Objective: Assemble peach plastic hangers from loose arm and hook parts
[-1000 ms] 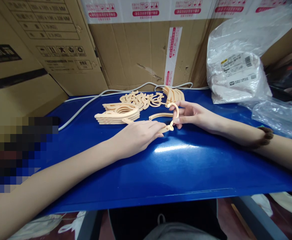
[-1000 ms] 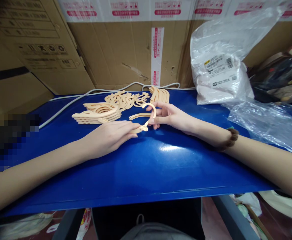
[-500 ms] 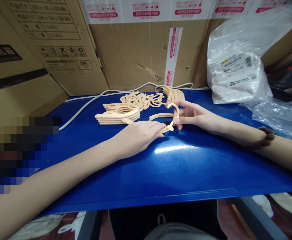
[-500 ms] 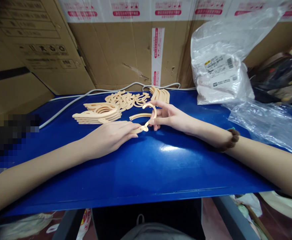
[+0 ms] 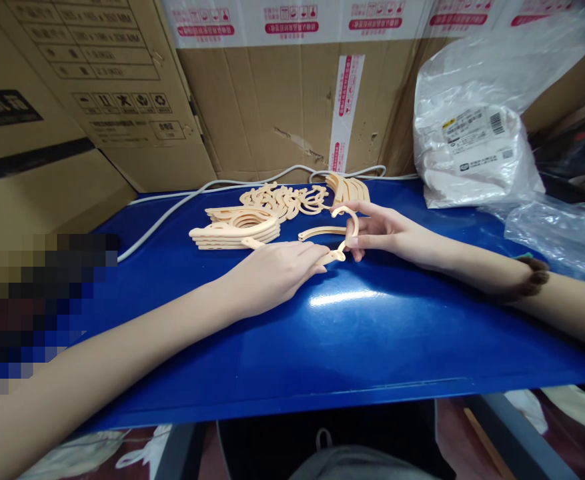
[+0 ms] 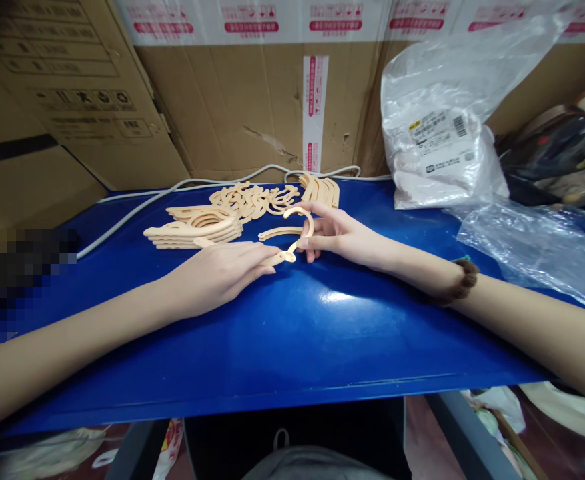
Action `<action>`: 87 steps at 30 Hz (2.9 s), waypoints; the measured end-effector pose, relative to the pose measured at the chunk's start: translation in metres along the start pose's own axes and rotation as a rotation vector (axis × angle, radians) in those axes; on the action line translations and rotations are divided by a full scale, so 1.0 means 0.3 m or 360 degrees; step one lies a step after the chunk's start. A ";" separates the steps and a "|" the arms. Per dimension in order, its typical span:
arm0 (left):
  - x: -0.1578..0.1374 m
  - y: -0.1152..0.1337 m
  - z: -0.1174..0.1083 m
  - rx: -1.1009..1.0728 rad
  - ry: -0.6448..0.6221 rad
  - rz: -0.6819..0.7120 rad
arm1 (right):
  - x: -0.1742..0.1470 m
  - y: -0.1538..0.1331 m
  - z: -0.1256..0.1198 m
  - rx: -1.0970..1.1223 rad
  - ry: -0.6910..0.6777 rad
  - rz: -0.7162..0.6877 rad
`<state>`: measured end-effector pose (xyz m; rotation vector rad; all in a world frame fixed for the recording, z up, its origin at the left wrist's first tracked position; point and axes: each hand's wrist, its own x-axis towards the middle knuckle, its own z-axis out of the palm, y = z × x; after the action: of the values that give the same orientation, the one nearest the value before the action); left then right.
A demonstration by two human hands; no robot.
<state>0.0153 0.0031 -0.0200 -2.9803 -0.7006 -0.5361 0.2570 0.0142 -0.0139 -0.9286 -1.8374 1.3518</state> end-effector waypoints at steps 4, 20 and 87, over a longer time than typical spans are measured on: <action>0.001 -0.002 -0.002 0.0009 0.0035 0.0089 | 0.000 -0.003 0.000 0.0057 -0.0011 0.0057; 0.001 -0.004 -0.007 0.0095 0.0066 0.0230 | 0.002 0.014 -0.026 0.0279 -0.0191 0.0046; -0.003 -0.004 -0.006 0.0280 0.0123 0.0220 | -0.019 -0.014 -0.002 -0.0253 0.0024 -0.0129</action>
<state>0.0135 0.0036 -0.0187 -2.8014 -0.5028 -0.5471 0.2598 0.0089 -0.0102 -0.9311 -1.9715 1.1600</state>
